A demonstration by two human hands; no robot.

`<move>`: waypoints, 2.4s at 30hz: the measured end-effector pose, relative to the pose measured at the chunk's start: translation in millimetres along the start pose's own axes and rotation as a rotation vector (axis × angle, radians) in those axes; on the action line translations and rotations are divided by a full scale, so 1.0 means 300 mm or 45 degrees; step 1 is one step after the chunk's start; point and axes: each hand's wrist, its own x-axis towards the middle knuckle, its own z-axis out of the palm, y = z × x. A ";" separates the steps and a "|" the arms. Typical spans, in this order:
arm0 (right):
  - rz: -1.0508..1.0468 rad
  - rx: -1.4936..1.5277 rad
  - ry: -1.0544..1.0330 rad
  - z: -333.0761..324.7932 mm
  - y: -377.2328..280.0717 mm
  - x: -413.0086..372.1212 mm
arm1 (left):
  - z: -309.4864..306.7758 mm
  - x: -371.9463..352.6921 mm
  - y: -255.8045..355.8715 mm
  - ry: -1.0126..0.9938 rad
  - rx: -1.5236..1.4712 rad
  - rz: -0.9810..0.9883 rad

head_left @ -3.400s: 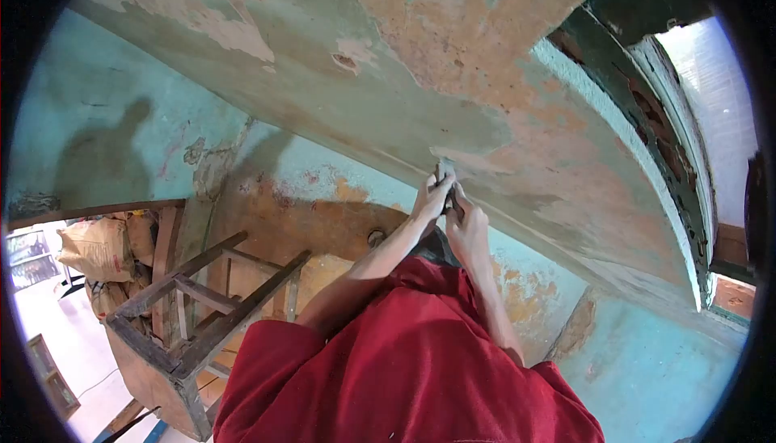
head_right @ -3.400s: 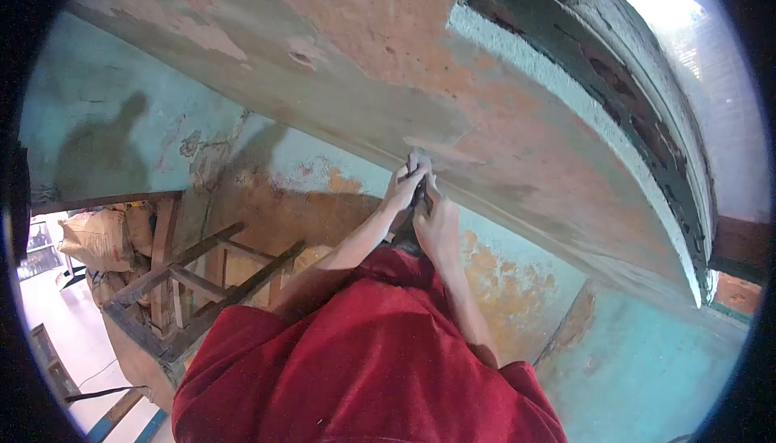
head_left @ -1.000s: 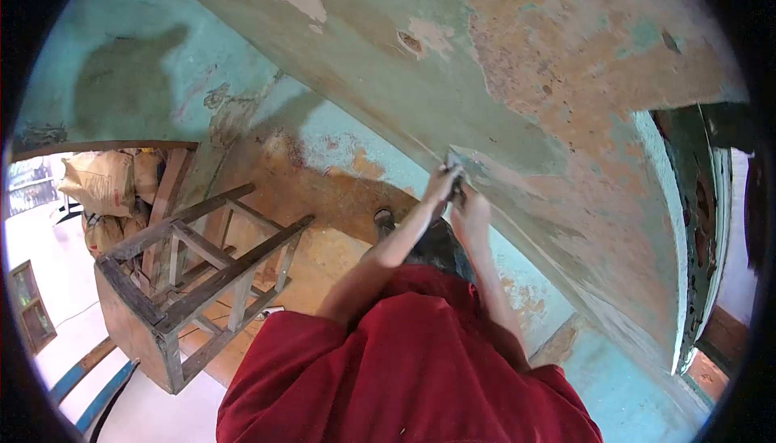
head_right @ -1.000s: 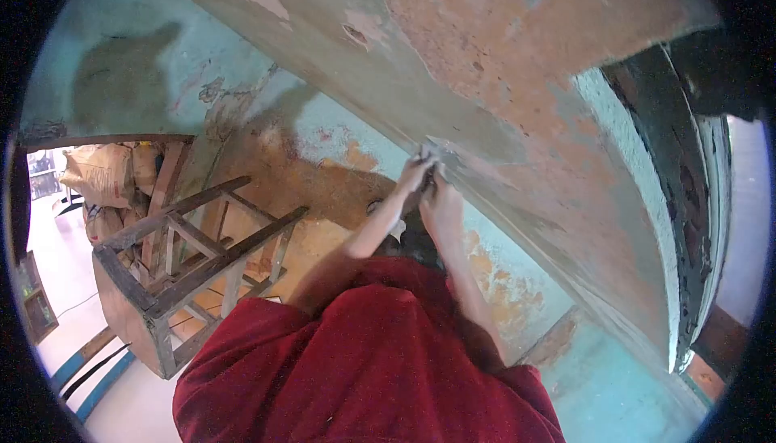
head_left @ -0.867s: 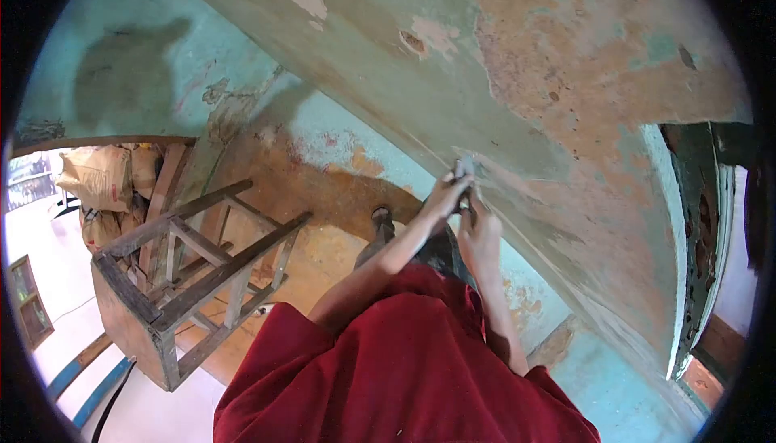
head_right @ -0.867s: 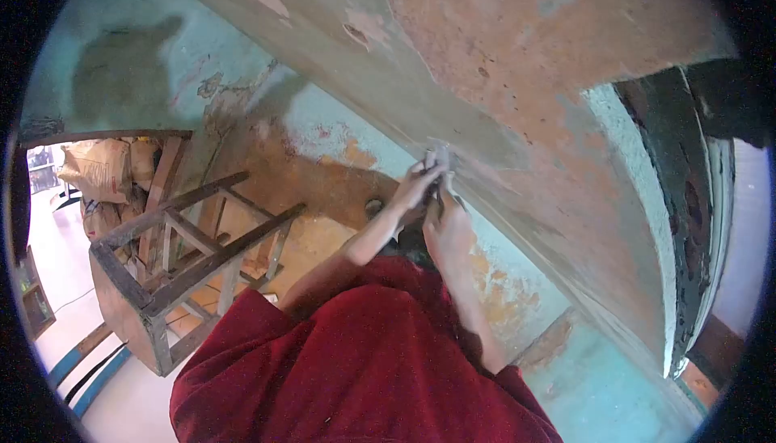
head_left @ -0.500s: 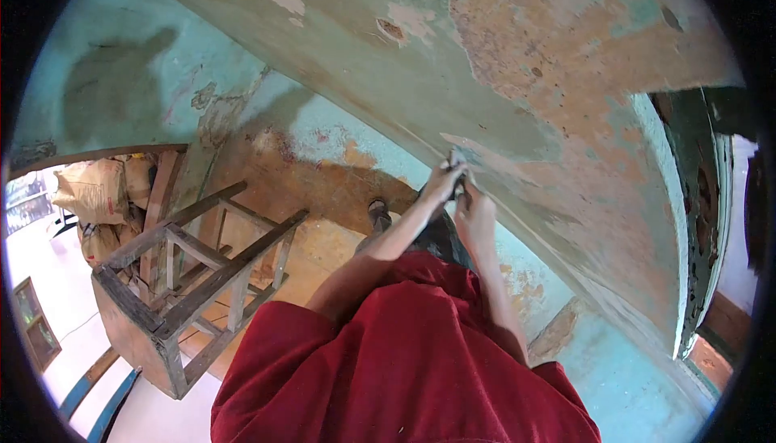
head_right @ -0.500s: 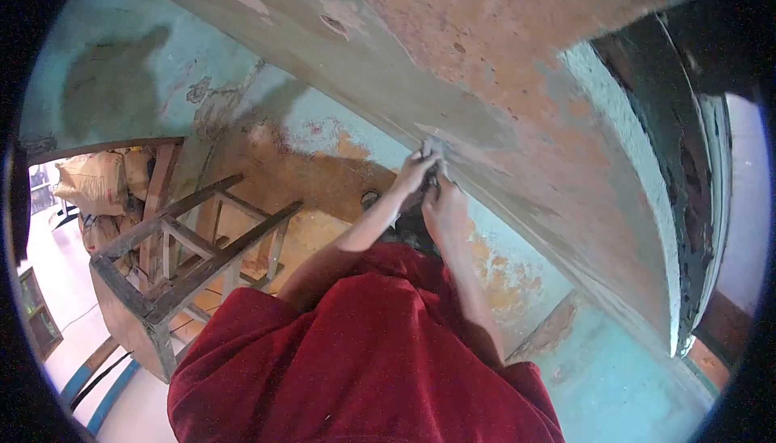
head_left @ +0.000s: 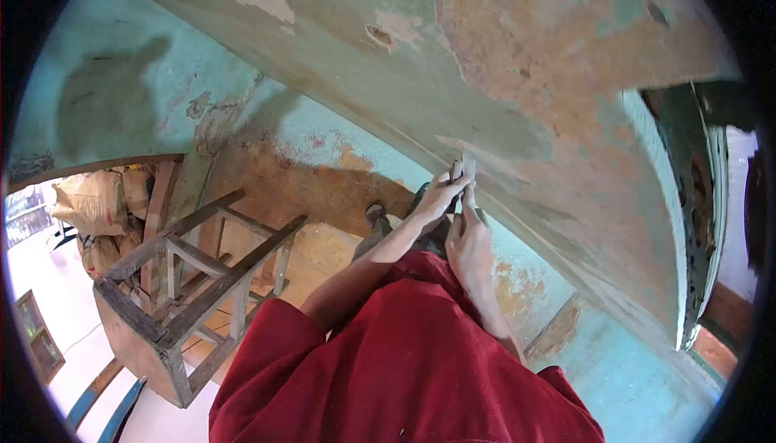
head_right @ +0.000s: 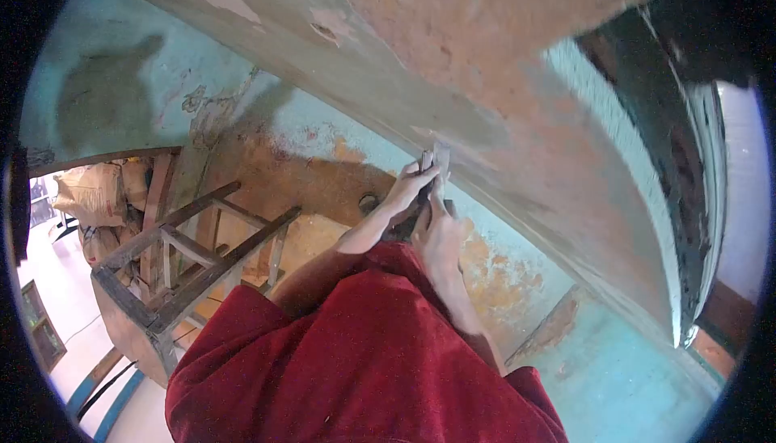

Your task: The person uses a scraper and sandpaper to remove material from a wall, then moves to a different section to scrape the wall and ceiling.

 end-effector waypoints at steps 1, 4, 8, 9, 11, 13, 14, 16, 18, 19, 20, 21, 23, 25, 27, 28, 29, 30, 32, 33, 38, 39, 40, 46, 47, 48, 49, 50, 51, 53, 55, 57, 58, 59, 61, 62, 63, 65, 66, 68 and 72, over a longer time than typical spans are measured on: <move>-0.082 -0.056 0.058 0.030 0.003 -0.044 | -0.036 0.007 -0.036 -0.050 0.003 0.013; 0.097 -0.014 -0.125 -0.076 0.022 -0.040 | 0.041 -0.064 -0.041 -0.061 -0.031 0.003; 0.197 0.078 -0.185 -0.206 -0.075 0.004 | 0.122 -0.071 0.012 -0.054 -0.093 0.046; 0.193 0.078 -0.178 -0.156 -0.016 0.016 | 0.116 -0.058 0.001 -0.045 -0.144 -0.017; -0.126 -0.090 -0.084 0.001 0.162 0.042 | 0.040 0.050 -0.098 0.097 -0.113 -0.029; -0.172 -0.209 -0.060 0.002 0.108 0.027 | 0.005 0.068 -0.102 -0.086 -0.128 0.032; -0.092 -0.088 -0.024 -0.057 0.039 0.003 | 0.088 -0.027 -0.003 -0.013 -0.191 0.088; 0.216 0.143 -0.140 -0.148 -0.055 -0.017 | 0.138 -0.084 0.032 0.016 -0.218 0.096; 0.086 0.060 -0.051 -0.078 -0.015 -0.031 | 0.100 -0.065 0.029 0.001 -0.222 0.040; -0.031 -0.038 0.020 -0.059 -0.021 -0.055 | 0.088 -0.076 0.019 -0.003 -0.244 -0.032; -0.047 -0.037 0.083 -0.050 -0.022 -0.064 | 0.079 -0.066 0.005 0.007 -0.065 0.119; -0.038 -0.037 0.080 -0.075 -0.023 -0.063 | 0.084 -0.066 -0.009 0.008 -0.065 0.110; 0.203 0.053 -0.104 -0.192 -0.049 -0.051 | 0.150 -0.101 0.029 -0.003 0.080 0.053; 0.166 0.035 -0.096 -0.221 -0.022 -0.032 | 0.170 -0.066 -0.015 -0.022 0.103 0.194; 0.079 -0.015 -0.113 -0.176 0.032 0.001 | 0.173 -0.053 -0.010 0.083 -0.166 0.033; -0.010 -0.040 -0.102 -0.116 0.103 0.027 | 0.137 0.005 -0.061 0.150 -0.188 0.017; -0.008 -0.041 -0.101 -0.102 0.111 0.011 | 0.105 0.019 -0.063 0.119 -0.234 0.004; 0.012 -0.082 -0.108 -0.086 0.111 0.000 | 0.073 0.010 -0.079 0.034 -0.210 -0.047; 0.045 -0.017 -0.038 -0.125 0.047 -0.010 | 0.108 -0.021 -0.047 -0.024 -0.221 -0.032; 0.050 -0.023 -0.055 -0.128 0.055 -0.009 | 0.147 -0.051 -0.046 0.015 -0.254 0.001; -0.008 -0.112 -0.051 0.006 0.174 0.043 | 0.027 0.074 -0.150 -0.004 -0.243 -0.147; 0.032 -0.080 -0.058 -0.045 0.113 0.015 | 0.076 0.012 -0.106 0.058 -0.286 -0.077; 0.035 -0.085 -0.081 -0.053 0.105 0.004 | 0.106 -0.020 -0.100 0.045 -0.324 -0.059; 0.047 -0.184 -0.218 -0.037 0.141 0.039 | 0.064 0.031 -0.127 0.050 -0.232 -0.148; 0.028 -0.091 -0.173 -0.069 0.113 0.030 | 0.113 -0.034 -0.056 0.038 -0.204 -0.173; 0.021 0.004 -0.120 -0.085 0.101 0.016 | 0.113 -0.029 -0.053 0.042 -0.216 -0.109; 0.019 -0.099 -0.178 -0.023 0.166 0.031 | 0.071 0.022 -0.116 0.035 -0.329 -0.063; 0.058 -0.121 -0.223 0.032 0.198 0.040 | 0.001 0.091 -0.196 0.010 -0.307 -0.104; 0.091 -0.144 -0.268 0.068 0.212 0.050 | -0.055 0.140 -0.241 -0.013 -0.288 -0.139; 0.088 -0.080 -0.241 -0.048 0.126 0.032 | 0.050 0.037 -0.126 0.082 -0.303 -0.051; 0.110 -0.008 -0.228 -0.067 0.100 0.002 | 0.078 0.022 -0.119 0.031 -0.145 0.004; -0.038 -0.070 -0.110 0.020 0.142 0.009 | 0.029 0.058 -0.134 0.072 -0.275 -0.093; 0.008 -0.122 -0.149 0.041 0.157 -0.007 | 0.025 0.060 -0.115 0.063 -0.219 -0.073; 0.035 -0.122 -0.161 0.008 0.131 -0.037 | 0.029 0.030 -0.124 0.052 -0.168 -0.080; 0.129 -0.068 -0.278 -0.118 0.079 0.005 | 0.098 0.004 -0.128 -0.030 -0.320 0.009; 0.173 -0.025 -0.286 -0.143 0.062 0.015 | 0.135 -0.018 -0.087 0.002 -0.392 0.003; 0.154 -0.022 -0.285 -0.095 0.103 0.041 | 0.110 0.019 -0.091 0.004 -0.392 0.021; -0.032 -0.120 -0.224 0.039 0.221 0.050 | 0.010 0.105 -0.184 0.101 -0.239 -0.157; -0.014 -0.176 -0.237 0.037 0.208 0.054 | -0.014 0.128 -0.213 0.017 -0.300 -0.116; 0.087 -0.096 -0.247 -0.084 0.106 0.041 | 0.069 0.059 -0.148 0.019 -0.301 -0.086; 0.024 -0.108 -0.194 -0.025 0.163 0.038 | 0.030 0.084 -0.187 -0.037 -0.414 -0.073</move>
